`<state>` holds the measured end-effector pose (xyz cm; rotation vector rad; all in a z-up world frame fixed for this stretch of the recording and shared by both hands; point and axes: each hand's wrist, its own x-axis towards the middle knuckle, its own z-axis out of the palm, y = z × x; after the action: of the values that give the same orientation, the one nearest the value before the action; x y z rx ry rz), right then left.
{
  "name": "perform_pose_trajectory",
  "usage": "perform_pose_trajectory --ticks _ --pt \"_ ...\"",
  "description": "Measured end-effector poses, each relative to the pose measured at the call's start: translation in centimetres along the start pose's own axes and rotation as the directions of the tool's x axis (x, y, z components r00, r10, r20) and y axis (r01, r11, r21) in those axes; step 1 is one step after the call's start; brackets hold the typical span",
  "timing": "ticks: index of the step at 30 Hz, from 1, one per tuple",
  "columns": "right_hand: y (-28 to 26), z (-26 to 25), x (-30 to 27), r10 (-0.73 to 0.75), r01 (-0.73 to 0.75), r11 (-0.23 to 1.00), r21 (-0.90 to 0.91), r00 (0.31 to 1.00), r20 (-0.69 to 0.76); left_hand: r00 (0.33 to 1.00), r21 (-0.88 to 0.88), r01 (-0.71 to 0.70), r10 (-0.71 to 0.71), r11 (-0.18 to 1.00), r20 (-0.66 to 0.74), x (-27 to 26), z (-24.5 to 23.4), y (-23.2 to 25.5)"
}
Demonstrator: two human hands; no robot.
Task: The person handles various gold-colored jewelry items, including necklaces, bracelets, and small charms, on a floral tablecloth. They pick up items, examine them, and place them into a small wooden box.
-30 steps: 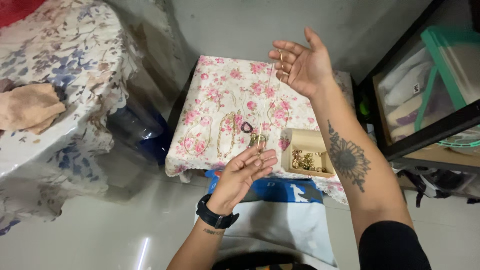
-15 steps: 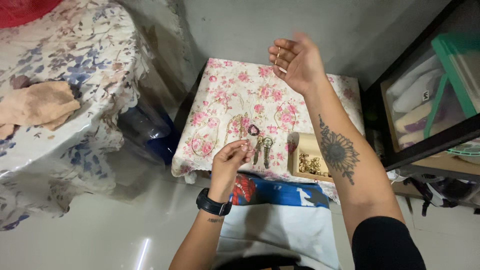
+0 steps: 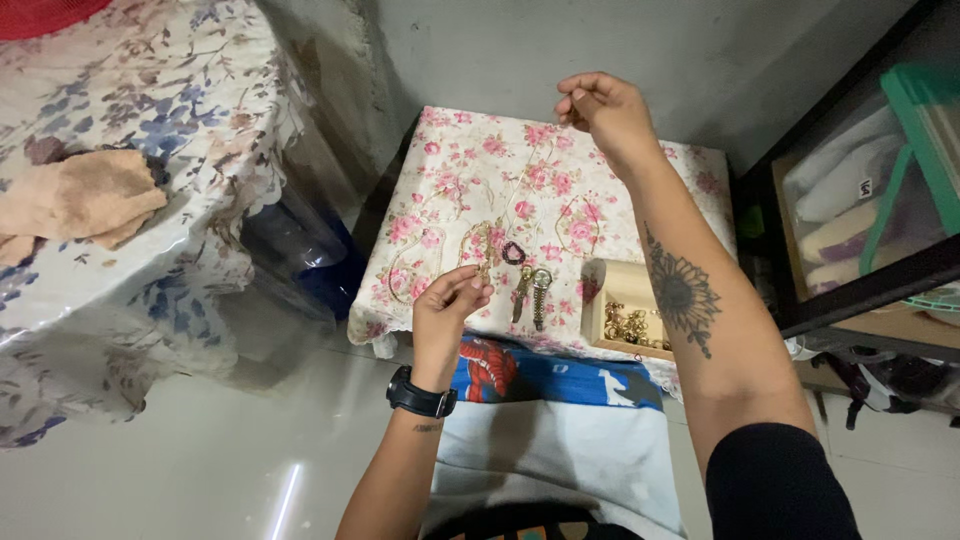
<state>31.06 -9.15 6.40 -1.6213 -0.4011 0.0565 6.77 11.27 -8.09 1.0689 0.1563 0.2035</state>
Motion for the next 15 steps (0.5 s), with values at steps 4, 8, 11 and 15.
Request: perform_pose_trajectory --ticks 4,8,11,15 --pt "-1.4 -0.1 0.0 -0.045 0.045 0.999 -0.009 0.999 -0.022 1.000 -0.037 0.017 -0.017 0.999 -0.003 0.0 0.4 0.1" --pt "-4.4 -0.2 -0.5 -0.130 0.127 0.979 0.159 0.991 0.011 0.996 -0.134 0.072 -0.063 0.988 0.069 0.0 1.2 0.7" --pt "-7.1 -0.9 -0.6 -0.165 0.144 0.940 0.311 0.985 0.044 0.985 -0.186 0.114 -0.087 0.976 0.152 0.9 2.6 1.6" --pt "-10.0 -3.2 -0.7 -0.399 0.323 0.883 0.342 0.899 0.180 0.970 -0.234 0.161 -0.109 0.959 0.218 2.5 4.6 3.0"
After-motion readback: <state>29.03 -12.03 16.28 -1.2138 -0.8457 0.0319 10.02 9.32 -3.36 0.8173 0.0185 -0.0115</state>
